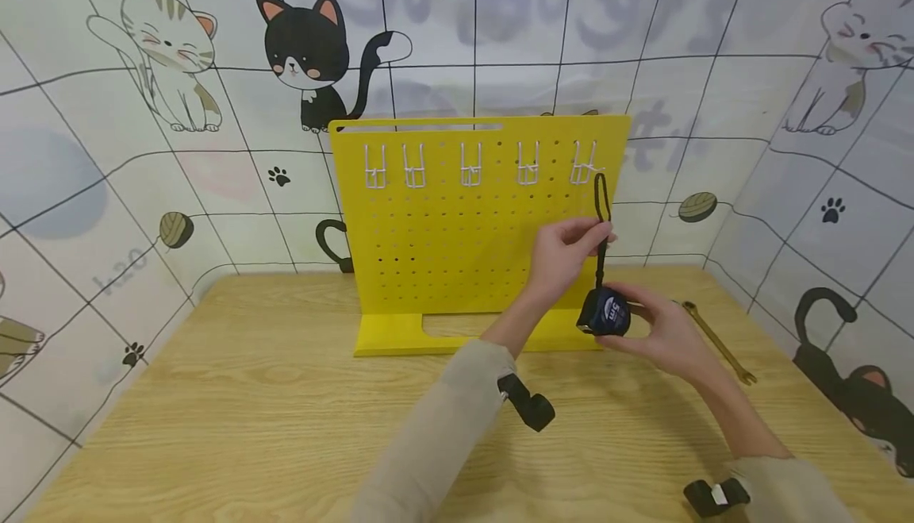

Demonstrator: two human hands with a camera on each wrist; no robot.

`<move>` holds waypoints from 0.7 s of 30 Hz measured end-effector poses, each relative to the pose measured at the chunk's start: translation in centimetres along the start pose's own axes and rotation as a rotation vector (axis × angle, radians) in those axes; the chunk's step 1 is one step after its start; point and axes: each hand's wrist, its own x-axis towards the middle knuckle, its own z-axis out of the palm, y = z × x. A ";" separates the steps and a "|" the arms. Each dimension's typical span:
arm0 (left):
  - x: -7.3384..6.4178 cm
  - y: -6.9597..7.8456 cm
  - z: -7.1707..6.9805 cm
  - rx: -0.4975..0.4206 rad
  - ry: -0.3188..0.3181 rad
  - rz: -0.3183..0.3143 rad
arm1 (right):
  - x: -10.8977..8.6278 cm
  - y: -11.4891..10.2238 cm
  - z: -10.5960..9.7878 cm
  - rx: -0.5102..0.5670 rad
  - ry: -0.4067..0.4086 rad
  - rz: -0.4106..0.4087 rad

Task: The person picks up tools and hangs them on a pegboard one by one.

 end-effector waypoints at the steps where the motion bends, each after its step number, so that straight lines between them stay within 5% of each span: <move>1: 0.1 0.2 0.0 0.005 -0.002 -0.004 | 0.1 0.2 0.0 0.010 0.004 0.004; 11: 1.3 0.8 0.3 0.040 0.003 -0.079 | 0.8 0.6 0.4 0.051 -0.019 0.179; 21: 2.1 0.8 0.3 0.068 0.015 -0.143 | 1.5 0.2 0.6 0.081 -0.023 0.223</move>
